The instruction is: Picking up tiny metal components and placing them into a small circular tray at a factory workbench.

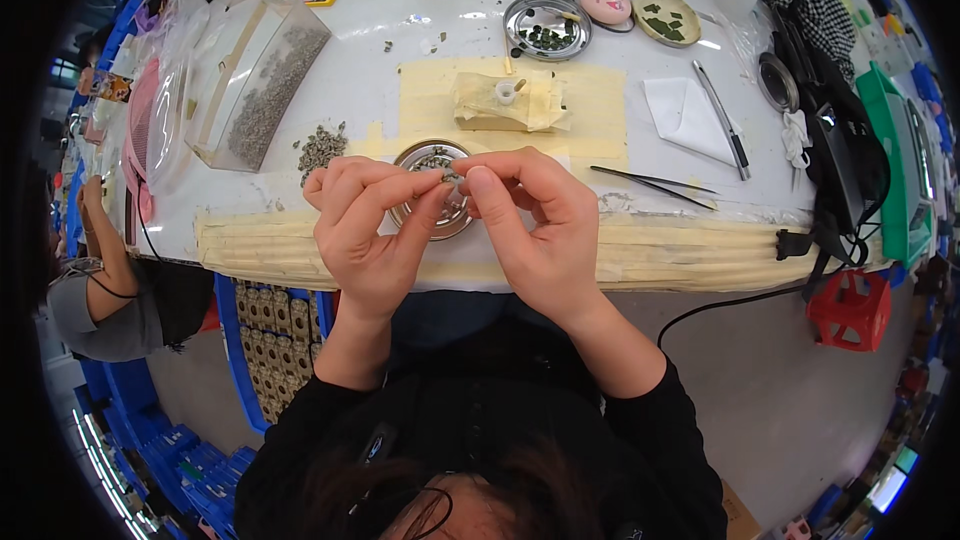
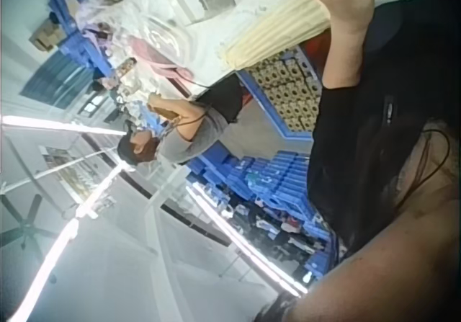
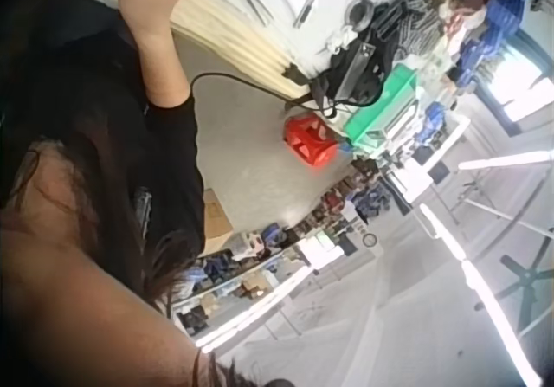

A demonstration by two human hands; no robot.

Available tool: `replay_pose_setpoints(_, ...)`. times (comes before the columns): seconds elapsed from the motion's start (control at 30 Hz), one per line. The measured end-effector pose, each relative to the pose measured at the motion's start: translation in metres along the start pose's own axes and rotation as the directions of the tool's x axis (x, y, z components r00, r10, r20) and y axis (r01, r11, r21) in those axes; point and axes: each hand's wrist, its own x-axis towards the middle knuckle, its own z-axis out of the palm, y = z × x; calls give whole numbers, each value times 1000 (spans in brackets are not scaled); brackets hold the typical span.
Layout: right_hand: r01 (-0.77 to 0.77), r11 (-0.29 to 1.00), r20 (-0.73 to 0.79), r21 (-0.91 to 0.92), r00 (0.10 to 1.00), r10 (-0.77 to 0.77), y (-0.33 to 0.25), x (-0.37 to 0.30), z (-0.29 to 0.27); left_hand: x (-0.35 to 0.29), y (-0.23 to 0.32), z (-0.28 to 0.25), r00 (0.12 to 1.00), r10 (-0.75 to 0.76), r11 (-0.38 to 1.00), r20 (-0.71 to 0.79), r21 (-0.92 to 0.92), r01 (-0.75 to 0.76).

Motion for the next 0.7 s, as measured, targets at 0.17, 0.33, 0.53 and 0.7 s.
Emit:
replay_pose_setpoints(0.17,2,1000,41,-20,999,-2,2,-1,0,0,0,2,1000,14,1000,-18,-10,-15)
replay_pose_setpoints(0.33,-14,1000,8,-2,1000,14,-1,-1,2,0,0,3,1000,18,1000,-25,-4,-18)
replay_pose_setpoints(0.53,-7,1000,-21,25,1000,8,-3,-1,2,-1,-1,1,999,-47,998,4,-30,47)
replay_pose_setpoints(0.7,-3,999,-37,32,999,4,-1,-1,0,-4,-6,-1,978,-129,990,163,-34,136)
